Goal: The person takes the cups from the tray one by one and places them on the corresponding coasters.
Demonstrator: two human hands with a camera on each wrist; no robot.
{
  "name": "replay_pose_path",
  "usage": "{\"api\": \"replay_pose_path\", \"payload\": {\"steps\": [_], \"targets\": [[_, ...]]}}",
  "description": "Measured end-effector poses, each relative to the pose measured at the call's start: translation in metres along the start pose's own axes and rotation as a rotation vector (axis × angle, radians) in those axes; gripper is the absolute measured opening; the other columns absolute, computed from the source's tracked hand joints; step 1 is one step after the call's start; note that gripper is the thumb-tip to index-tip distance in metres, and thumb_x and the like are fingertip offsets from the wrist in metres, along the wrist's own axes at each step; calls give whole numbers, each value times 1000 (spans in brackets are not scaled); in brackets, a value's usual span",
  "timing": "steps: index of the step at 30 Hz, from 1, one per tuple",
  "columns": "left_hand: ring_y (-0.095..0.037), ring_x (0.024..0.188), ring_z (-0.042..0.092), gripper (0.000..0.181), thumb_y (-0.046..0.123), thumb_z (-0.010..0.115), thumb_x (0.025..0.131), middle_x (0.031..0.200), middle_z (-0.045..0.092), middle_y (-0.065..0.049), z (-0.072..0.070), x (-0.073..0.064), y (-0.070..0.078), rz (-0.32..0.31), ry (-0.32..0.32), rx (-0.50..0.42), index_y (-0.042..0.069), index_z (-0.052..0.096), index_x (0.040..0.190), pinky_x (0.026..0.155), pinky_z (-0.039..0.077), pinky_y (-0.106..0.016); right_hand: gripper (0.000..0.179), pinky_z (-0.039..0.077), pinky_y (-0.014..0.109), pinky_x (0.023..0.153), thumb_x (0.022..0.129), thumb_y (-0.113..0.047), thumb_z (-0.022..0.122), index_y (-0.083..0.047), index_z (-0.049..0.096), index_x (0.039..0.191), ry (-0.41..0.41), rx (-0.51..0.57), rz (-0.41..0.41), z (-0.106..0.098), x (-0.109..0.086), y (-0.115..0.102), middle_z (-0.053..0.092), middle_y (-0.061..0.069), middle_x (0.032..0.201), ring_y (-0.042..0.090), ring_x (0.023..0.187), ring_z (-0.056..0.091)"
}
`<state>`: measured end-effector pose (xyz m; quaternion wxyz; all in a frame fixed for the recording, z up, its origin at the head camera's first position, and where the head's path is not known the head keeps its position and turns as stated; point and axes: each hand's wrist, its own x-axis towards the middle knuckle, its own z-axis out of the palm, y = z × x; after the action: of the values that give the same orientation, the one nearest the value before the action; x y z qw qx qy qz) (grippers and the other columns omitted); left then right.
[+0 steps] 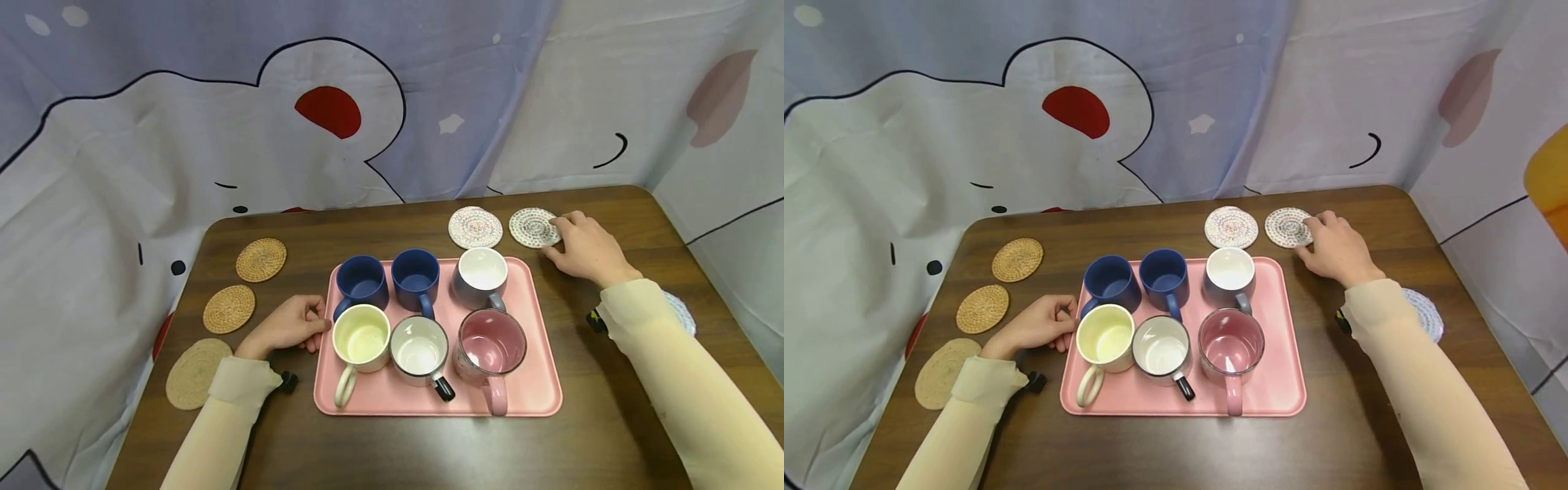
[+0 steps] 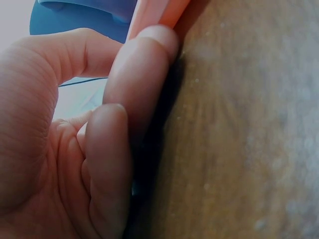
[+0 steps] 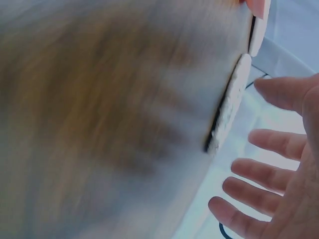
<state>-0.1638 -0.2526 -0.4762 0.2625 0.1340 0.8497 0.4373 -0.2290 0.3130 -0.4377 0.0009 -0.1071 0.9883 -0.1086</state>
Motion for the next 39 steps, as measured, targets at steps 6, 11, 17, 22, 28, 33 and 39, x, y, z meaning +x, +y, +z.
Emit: {"api": "replay_pose_path", "payload": {"steps": [6,11,17,22,28,33,39], "targets": [[-17,49,66,17,16,67,97,59,69,-9,0,-1,3,-5,2,-1,2,59,93,45,50,-26,67,44,72,96,98,-39,67,6,50,145,-44,-33,20,-10,-29,9,47,36,142,58,126,49],[-17,49,66,17,16,67,97,59,69,-9,0,-1,3,-1,1,2,2,58,92,45,50,-26,71,43,74,95,99,-44,64,5,48,147,-71,-49,42,-17,-59,20,45,38,143,61,126,47],[-17,49,66,18,16,68,97,59,69,-10,-1,0,0,5,-2,2,2,58,91,45,51,-27,72,41,74,95,99,-45,65,8,49,145,-43,-64,54,-18,-94,37,45,39,142,63,123,46],[-17,49,66,19,16,69,96,59,69,-10,0,0,-1,4,-2,1,2,58,92,45,51,-27,72,42,75,91,99,-45,66,8,49,144,-51,-71,75,-14,-120,45,45,38,141,63,120,47],[-17,50,67,19,16,69,96,59,69,-11,0,0,0,-1,-2,-7,2,58,92,45,51,-27,71,43,75,88,97,-43,69,11,50,140,-44,-74,88,-7,-145,54,46,42,136,66,114,49],[-17,50,67,18,16,69,96,60,69,-10,-1,-1,0,3,1,1,1,58,92,45,51,-27,71,43,75,88,96,-39,72,14,51,137,-37,-65,80,-2,-159,61,46,44,134,67,111,51],[-17,50,67,17,16,67,98,60,70,-9,0,0,0,-5,-3,-6,3,58,93,45,51,-26,72,43,74,86,95,-37,73,17,50,137,-41,-73,91,1,-170,66,44,47,133,67,109,51]]}}
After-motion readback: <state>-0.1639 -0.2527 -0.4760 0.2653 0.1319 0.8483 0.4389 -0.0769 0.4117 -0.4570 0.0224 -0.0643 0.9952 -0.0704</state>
